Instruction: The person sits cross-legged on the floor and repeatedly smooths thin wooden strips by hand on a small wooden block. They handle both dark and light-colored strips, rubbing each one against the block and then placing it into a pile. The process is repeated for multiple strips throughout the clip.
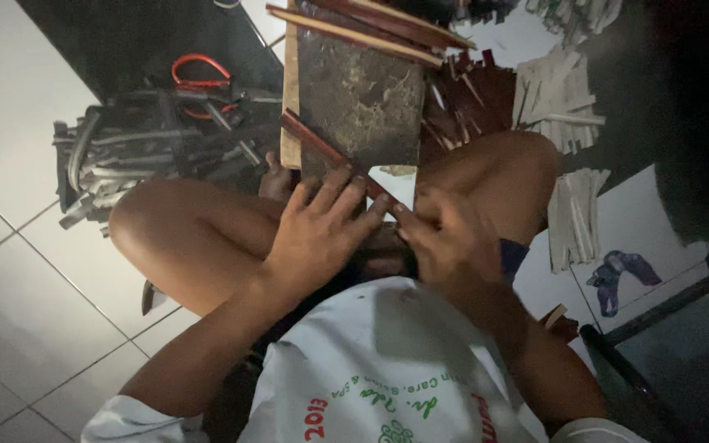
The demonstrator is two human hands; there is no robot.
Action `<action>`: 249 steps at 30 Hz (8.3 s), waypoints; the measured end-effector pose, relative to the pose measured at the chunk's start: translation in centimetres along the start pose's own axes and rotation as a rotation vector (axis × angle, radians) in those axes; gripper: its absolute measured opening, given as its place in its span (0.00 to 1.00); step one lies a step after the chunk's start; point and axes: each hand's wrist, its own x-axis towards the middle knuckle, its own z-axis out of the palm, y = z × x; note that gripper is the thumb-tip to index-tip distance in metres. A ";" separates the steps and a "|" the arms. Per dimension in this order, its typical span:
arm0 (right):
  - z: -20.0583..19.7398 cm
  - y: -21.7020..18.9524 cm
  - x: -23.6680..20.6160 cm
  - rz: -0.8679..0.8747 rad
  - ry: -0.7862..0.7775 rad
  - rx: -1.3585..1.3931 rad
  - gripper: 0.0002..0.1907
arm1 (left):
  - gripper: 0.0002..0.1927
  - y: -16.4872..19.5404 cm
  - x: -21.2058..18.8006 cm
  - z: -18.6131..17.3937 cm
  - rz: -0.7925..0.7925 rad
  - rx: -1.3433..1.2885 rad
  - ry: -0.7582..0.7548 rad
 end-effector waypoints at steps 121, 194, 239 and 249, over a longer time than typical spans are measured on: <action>1.9 6.0 20.1 -0.017 0.218 -0.124 0.13 | 0.27 -6.6 1.9 -1.4 -0.821 -0.589 0.545; 7.7 -3.6 9.2 0.593 -0.182 0.659 0.10 | 0.14 -7.5 -2.7 2.0 -0.843 -0.975 0.518; 5.9 -3.0 10.0 0.478 -0.284 0.347 0.11 | 0.11 -8.0 -0.1 0.9 -1.007 -0.852 0.285; 5.2 -2.7 10.7 0.538 -0.397 0.225 0.16 | 0.20 -7.0 -2.1 0.0 -0.444 -0.356 0.153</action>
